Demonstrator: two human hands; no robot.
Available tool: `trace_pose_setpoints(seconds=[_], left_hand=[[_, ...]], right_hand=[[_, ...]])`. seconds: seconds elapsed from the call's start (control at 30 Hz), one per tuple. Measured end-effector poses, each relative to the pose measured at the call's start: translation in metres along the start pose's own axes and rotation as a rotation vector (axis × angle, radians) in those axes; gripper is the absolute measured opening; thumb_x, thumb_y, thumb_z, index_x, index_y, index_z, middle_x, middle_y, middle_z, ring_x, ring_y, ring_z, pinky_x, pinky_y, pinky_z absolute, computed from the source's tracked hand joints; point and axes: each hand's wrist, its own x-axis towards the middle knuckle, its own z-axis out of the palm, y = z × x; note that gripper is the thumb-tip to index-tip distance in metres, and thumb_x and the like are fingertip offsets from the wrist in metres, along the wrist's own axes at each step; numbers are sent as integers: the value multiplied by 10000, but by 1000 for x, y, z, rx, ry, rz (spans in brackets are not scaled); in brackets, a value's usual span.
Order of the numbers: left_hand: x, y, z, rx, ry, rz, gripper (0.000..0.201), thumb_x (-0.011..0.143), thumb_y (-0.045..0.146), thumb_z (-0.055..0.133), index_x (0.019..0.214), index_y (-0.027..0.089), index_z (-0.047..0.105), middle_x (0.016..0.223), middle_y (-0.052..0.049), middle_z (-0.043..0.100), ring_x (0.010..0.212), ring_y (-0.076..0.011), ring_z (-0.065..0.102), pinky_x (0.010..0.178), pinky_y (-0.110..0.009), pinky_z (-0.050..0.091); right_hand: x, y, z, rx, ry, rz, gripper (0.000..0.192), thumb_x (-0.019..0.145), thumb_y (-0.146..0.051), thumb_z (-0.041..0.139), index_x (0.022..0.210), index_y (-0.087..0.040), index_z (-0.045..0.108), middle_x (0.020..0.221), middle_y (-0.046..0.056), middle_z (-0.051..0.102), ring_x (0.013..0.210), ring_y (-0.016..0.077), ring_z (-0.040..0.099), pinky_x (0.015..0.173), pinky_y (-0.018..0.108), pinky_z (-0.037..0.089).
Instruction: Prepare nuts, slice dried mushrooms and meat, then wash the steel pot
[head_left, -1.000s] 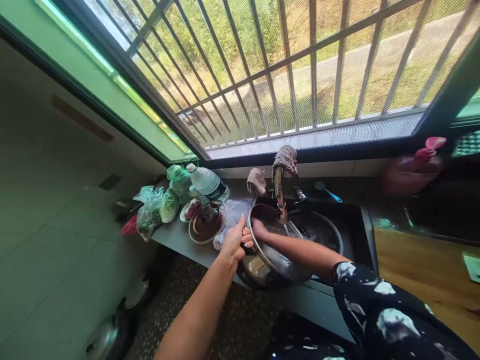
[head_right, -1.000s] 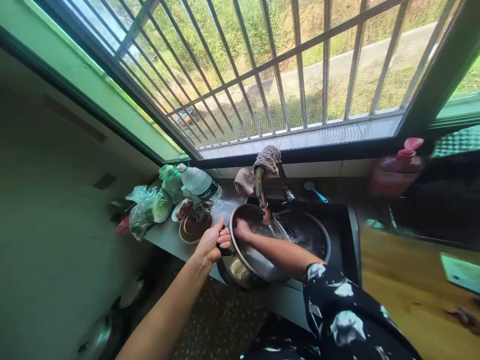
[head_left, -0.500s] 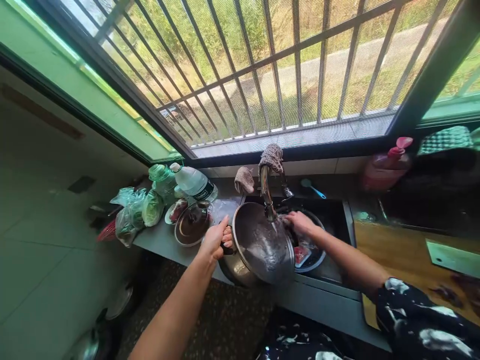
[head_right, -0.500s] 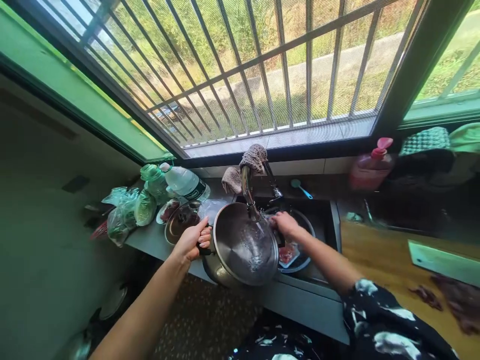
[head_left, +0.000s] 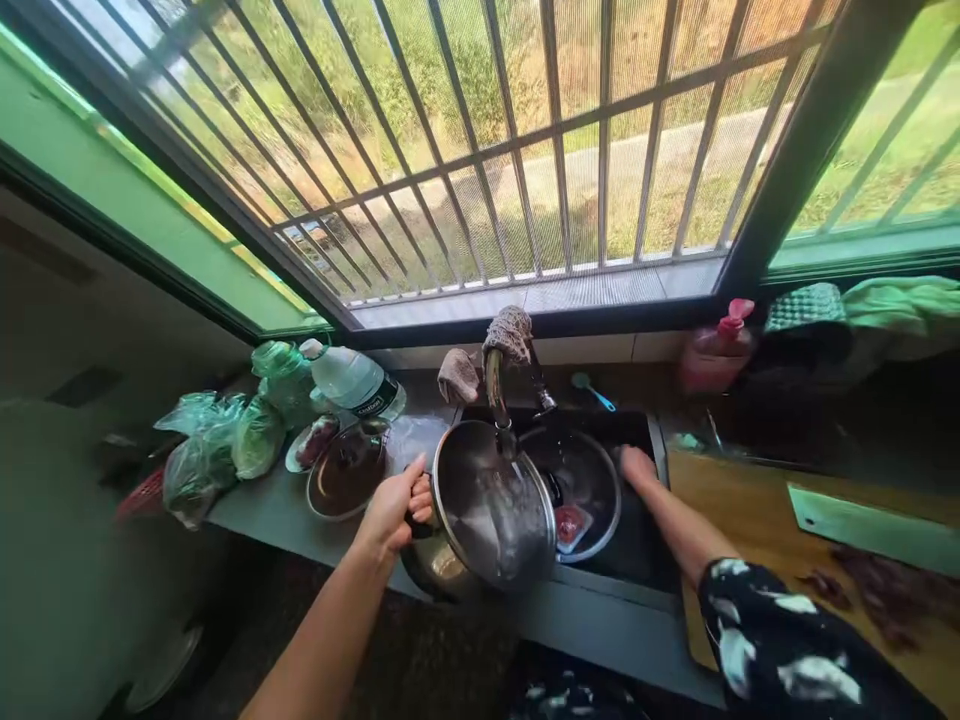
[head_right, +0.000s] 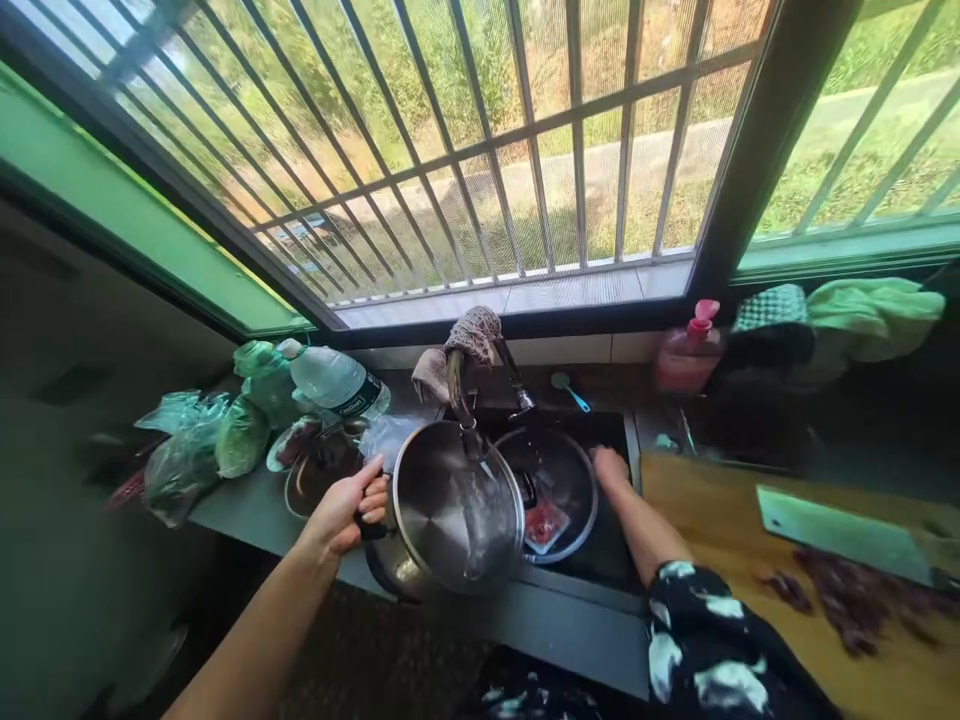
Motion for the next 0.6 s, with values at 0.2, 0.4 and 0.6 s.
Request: trace_pose_setpoints(seconds=[0.2, 0.4, 0.6], left_hand=[[-2, -2, -3, -39, -33, -24, 313, 803, 300, 503, 566, 142, 372, 441, 91, 262, 294, 4, 227, 279, -127, 189], [-4, -2, -6, -68, -63, -24, 350, 805, 335, 491, 543, 145, 357, 440, 84, 268, 299, 1, 225, 289, -134, 192], [-5, -7, -6, -121, -41, 4, 345, 784, 295, 512, 522, 151, 340, 426, 87, 252, 302, 0, 223, 294, -136, 184]], right_hand=[[35, -18, -73, -212, 453, 107, 594, 787, -371, 404, 1308, -113, 279, 1284, 264, 299, 1155, 371, 328, 848, 481, 305], [36, -96, -77, -288, 295, -325, 386, 826, -303, 322, 1101, -115, 517, 1191, 183, 461, 1117, 244, 389, 889, 335, 297], [11, -149, 34, -218, -113, -484, 146, 650, -199, 568, 518, -141, 591, 588, 78, 593, 663, 168, 561, 660, 249, 384]])
